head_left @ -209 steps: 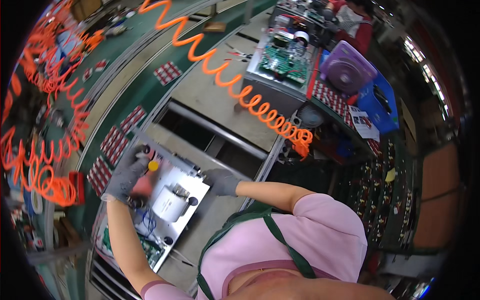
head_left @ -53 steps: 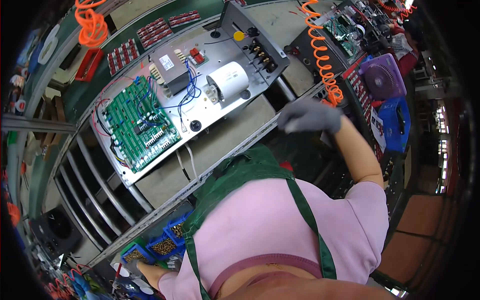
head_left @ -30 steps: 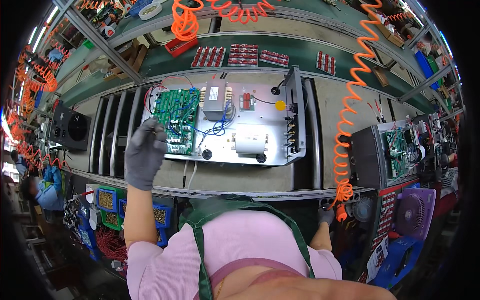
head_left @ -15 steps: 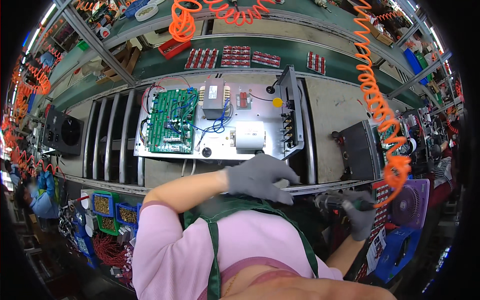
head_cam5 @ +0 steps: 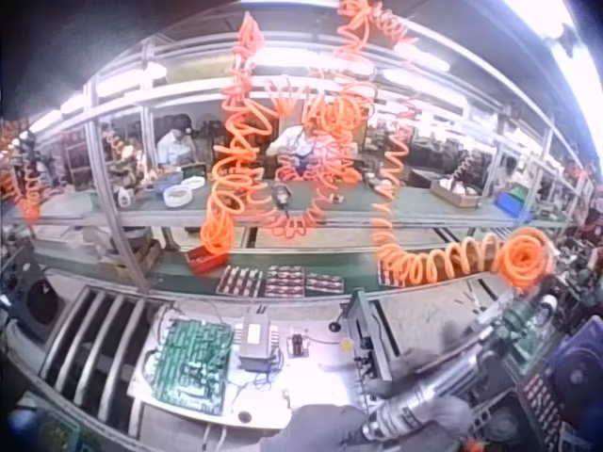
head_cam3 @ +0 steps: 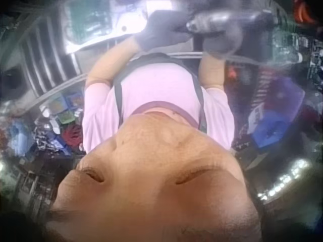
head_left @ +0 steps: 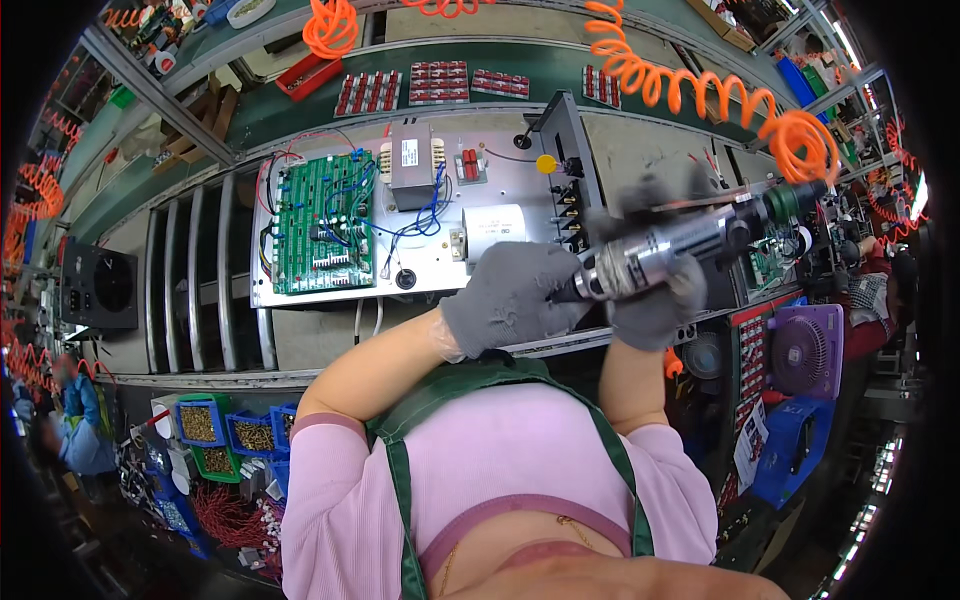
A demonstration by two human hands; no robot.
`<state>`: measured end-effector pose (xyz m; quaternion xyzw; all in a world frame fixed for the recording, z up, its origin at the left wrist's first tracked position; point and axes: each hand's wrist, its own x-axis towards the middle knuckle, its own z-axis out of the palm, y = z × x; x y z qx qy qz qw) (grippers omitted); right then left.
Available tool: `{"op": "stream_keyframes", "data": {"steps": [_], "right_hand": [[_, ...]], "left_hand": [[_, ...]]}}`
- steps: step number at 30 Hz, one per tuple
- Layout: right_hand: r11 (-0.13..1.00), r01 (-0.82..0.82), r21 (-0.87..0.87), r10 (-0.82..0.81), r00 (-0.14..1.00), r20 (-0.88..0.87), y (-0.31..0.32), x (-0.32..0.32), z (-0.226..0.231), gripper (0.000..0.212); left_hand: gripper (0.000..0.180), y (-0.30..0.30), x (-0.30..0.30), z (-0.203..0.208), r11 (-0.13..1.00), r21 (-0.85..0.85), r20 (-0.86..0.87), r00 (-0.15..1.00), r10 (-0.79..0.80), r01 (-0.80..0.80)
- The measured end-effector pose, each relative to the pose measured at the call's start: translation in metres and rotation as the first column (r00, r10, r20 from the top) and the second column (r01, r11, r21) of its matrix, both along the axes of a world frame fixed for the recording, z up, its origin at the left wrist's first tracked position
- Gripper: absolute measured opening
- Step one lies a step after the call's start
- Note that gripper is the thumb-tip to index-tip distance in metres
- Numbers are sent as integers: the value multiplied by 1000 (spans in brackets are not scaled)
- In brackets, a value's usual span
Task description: Manually assemble components into an electronic chassis using hand tools and wiring.
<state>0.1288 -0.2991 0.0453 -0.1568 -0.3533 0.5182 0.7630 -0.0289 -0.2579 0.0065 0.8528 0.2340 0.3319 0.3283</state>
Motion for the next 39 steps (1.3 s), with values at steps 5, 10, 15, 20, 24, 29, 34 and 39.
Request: {"op": "stream_keyframes", "data": {"steps": [5,10,15,20,24,29,34,39], "right_hand": [[938,-327,110,318,943,93,42,-12,-5,64],[966,-211,150,195,974,115,62,-6,18,55],[973,-184,142,158,971,178,76,-7,24,36],[986,-144,86,124,972,199,80,-10,18,45],[992,-36,122,32,999,33,84,-14,20,35],[986,-162,42,157,983,96,82,-2,20,38],[988,-134,78,123,982,140,81,5,20,33],[979,-20,202,5,997,73,82,0,28,54]], "left_hand": [[25,5,-11,-8,890,-454,252,965,72,52],[52,37,-50,-26,59,-612,677,484,554,788],[59,35,-51,-39,160,-641,698,484,527,751],[64,26,-47,-36,222,-751,637,596,489,622],[54,27,-51,-44,157,-669,688,526,500,727],[41,24,-62,-66,-7,-663,625,558,546,749],[30,23,-51,-55,154,-824,499,570,652,545],[48,18,-50,-36,379,-907,384,727,570,182]]}}
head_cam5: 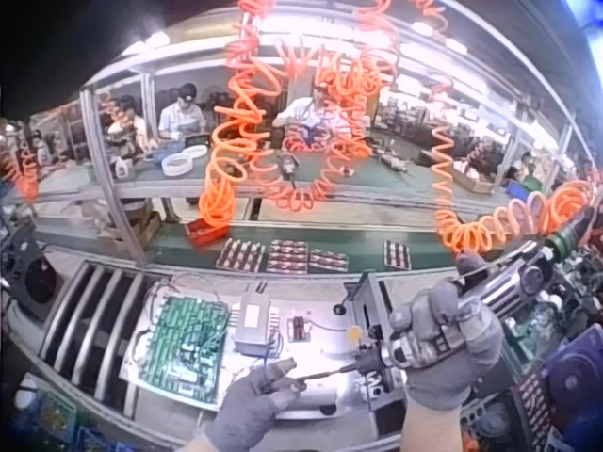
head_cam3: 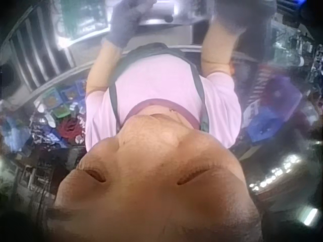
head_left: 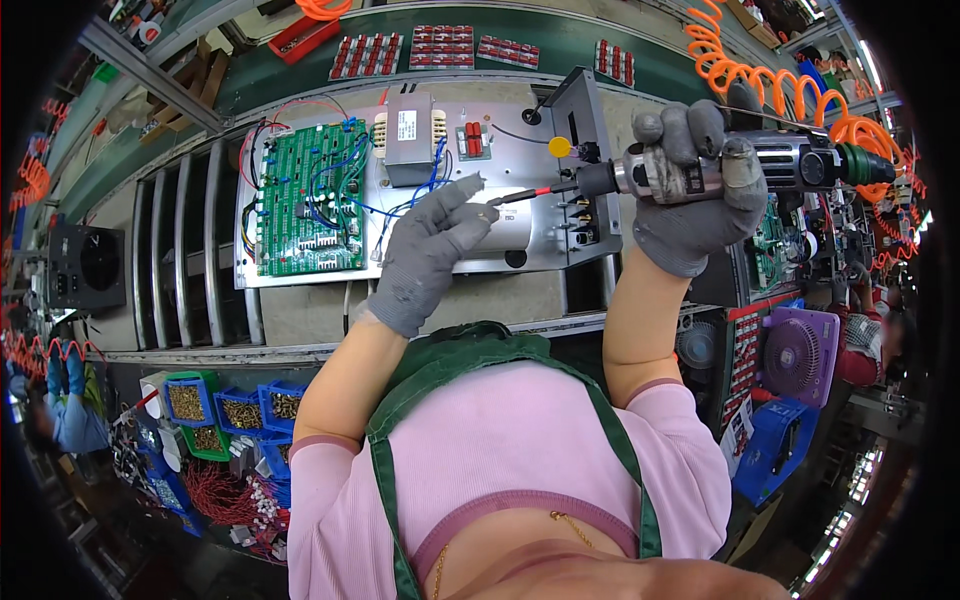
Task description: Manually assemble components into an electronic chassis using hand tools and wiring.
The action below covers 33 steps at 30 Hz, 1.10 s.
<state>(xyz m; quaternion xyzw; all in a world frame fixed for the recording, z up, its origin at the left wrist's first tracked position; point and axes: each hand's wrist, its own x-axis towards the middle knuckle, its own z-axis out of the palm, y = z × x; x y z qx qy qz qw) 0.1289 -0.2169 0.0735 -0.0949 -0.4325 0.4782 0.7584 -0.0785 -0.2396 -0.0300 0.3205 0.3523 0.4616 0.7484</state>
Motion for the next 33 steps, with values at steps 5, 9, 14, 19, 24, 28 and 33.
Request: {"op": "stream_keyframes", "data": {"steps": [5,9,14,19,24,28,33], "right_hand": [[971,-239,-33,235,968,-93,-2,10,-6,31],[981,-157,-118,155,988,-22,-5,11,-7,32],[978,-166,-127,164,986,-23,-5,12,-7,32],[953,-298,-53,290,950,-117,-1,8,-4,34],[966,-244,-79,250,965,79,12,17,-2,34],[991,-98,-86,113,975,192,23,16,5,57],[991,-134,0,129,955,268,62,41,-4,33]], "left_hand": [[65,-2,1,14,975,221,-286,956,69,-4],[68,-1,3,16,964,267,-334,937,100,-8],[61,0,3,7,930,366,-373,912,169,-23],[57,3,11,5,897,433,-334,908,252,-89],[59,19,12,4,868,495,-475,846,243,29],[63,46,13,26,791,574,-632,730,263,212],[41,122,1,28,697,517,-853,359,378,496]]}}
